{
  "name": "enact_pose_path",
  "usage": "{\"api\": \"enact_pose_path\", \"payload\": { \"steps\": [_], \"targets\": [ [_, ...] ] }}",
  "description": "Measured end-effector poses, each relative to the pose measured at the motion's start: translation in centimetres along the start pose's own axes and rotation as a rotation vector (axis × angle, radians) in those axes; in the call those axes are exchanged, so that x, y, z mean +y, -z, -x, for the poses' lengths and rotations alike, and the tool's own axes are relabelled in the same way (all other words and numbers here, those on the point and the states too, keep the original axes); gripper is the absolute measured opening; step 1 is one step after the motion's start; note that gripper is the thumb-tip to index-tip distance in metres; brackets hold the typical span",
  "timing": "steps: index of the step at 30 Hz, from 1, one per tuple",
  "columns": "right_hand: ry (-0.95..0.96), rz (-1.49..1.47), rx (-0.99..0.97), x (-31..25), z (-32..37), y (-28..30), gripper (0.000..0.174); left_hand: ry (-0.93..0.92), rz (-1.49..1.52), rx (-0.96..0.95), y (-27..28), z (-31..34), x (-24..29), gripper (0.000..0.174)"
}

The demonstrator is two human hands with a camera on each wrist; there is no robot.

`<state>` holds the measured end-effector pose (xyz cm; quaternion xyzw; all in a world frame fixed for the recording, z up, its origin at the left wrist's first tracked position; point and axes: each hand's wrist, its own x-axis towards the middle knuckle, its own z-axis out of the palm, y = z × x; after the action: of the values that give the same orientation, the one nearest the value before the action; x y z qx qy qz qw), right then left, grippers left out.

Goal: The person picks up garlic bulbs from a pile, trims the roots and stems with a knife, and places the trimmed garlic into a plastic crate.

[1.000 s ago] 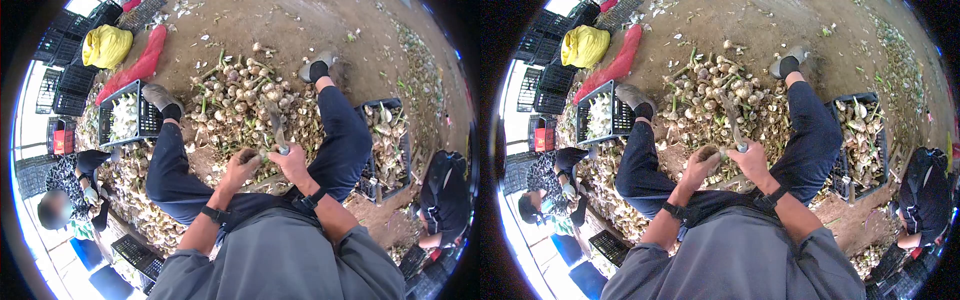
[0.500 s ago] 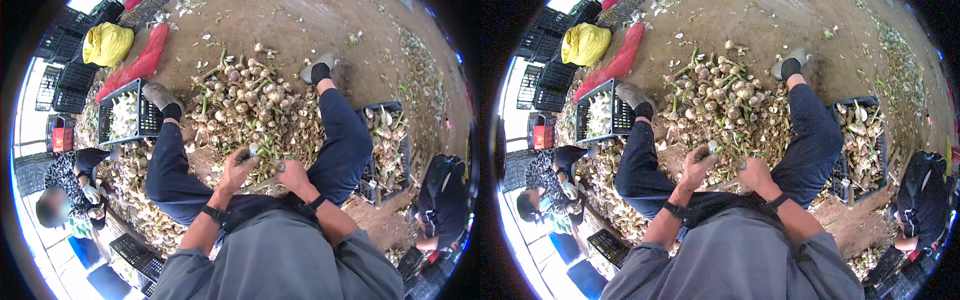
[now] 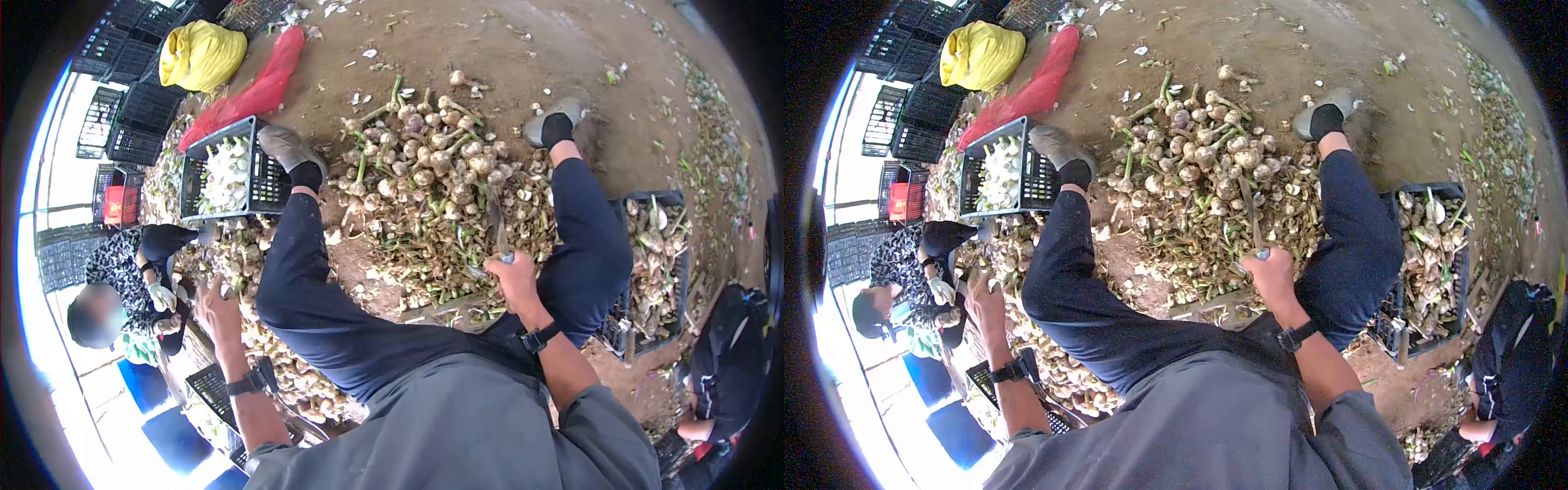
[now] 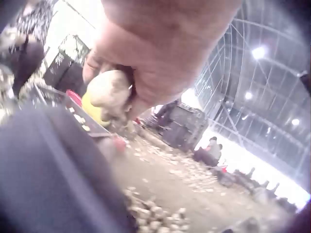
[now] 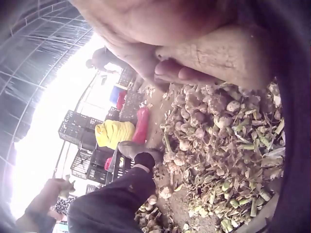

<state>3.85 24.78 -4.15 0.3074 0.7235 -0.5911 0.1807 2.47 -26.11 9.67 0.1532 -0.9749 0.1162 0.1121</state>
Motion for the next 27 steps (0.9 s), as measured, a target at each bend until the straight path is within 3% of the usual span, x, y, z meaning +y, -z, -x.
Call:
{"api": "enact_pose_path", "payload": {
  "steps": [2, 3, 4, 7, 8, 10, 13, 14, 17, 19, 23, 27],
  "targets": [
    [-0.032, -0.018, 0.003, 0.1, -0.6, -0.4, 0.020, -0.011, 0.139, 0.053, 2.3, -0.8, 2.4, 0.028],
    [-0.036, -0.014, -0.004, 0.2, -0.8, -0.6, 0.020, 0.036, 0.397, -0.017, 2.4, -1.2, 4.6, 0.026],
    [-0.024, 0.004, 0.005, 0.1, -1.0, -0.9, 0.020, 0.171, 0.463, -0.113, 2.1, -1.7, 8.3, 0.026],
    [-0.016, -0.001, -0.017, -0.9, -1.3, -1.2, 0.021, 0.053, 0.638, -0.429, -3.5, -3.1, 16.3, 0.023],
    [-0.015, -0.022, -0.029, -1.1, -1.5, -1.1, 0.020, -0.059, 0.703, -0.512, -8.0, -3.1, 17.7, 0.025],
    [-0.040, -0.076, -0.060, -1.3, -1.7, -0.6, 0.016, -0.281, 0.466, -0.721, -13.9, -3.5, 21.3, 0.036],
    [-0.172, -0.187, -0.026, -2.3, -1.7, 0.6, 0.013, -0.290, 0.504, -0.802, -23.0, -2.9, 24.3, 0.065],
    [-0.186, -0.189, -0.016, -2.4, -1.8, 0.8, 0.013, -0.301, 0.503, -0.816, -25.0, -2.8, 24.8, 0.065],
    [-0.238, -0.277, 0.053, -2.6, -2.3, 1.1, 0.012, -0.194, 0.434, -0.831, -27.7, -3.0, 26.3, 0.081],
    [-0.262, -0.277, 0.028, -2.2, -2.9, 0.9, 0.012, -0.066, 0.360, -0.877, -28.4, -3.6, 26.9, 0.078],
    [-0.282, -0.257, -0.014, -1.3, -4.0, -0.4, 0.010, -0.187, 0.339, -0.785, -32.2, -2.9, 25.2, 0.063],
    [-0.274, -0.227, -0.013, -1.6, -4.1, -1.0, 0.010, -0.173, 0.491, -0.732, -28.3, -2.8, 25.7, 0.057]
  ]
}}
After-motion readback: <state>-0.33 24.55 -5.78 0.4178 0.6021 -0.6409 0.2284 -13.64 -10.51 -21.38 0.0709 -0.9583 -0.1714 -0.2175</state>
